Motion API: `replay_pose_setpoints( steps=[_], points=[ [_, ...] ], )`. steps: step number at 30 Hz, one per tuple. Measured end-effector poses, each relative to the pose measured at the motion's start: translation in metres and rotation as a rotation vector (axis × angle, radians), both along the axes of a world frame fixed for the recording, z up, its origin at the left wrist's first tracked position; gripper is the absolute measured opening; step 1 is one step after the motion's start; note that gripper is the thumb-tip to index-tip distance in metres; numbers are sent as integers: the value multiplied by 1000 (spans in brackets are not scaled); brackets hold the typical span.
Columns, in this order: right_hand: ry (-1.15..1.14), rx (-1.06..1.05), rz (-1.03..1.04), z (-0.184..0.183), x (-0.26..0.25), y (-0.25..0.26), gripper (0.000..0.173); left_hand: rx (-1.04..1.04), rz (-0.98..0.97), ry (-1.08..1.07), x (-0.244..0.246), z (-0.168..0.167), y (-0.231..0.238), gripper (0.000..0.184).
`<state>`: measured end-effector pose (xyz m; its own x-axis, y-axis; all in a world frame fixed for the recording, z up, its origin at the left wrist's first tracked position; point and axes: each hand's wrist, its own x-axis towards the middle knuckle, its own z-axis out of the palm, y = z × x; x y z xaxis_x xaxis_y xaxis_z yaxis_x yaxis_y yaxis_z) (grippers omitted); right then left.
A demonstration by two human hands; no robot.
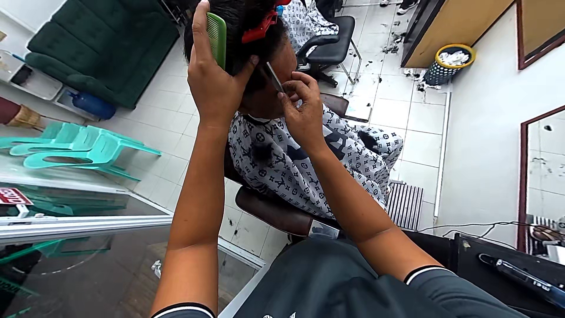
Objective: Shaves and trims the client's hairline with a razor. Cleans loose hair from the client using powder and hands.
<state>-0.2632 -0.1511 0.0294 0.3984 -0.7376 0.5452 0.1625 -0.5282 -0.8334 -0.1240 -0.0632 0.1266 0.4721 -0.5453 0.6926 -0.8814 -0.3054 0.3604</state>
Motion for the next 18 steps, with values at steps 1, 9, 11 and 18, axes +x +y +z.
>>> replay_pose_setpoints(
  steps=[1, 9, 11, 18],
  points=[
    [5, -5, 0, 0, 0, 1, 19, 3, 1, 4, -1, 0, 0, 96],
    [-3, 1, -8, 0, 3, 4, 18, 9, 9, 12, -1, 2, 0, 96],
    [-8, 3, -9, -1, 3, 5, 17, 4, 9, 10, -1, 2, 0, 96],
    [-23, 19, -8, -1, 6, 6, 16, -4, 19, 10, 0, 1, -1, 97]
  ],
)
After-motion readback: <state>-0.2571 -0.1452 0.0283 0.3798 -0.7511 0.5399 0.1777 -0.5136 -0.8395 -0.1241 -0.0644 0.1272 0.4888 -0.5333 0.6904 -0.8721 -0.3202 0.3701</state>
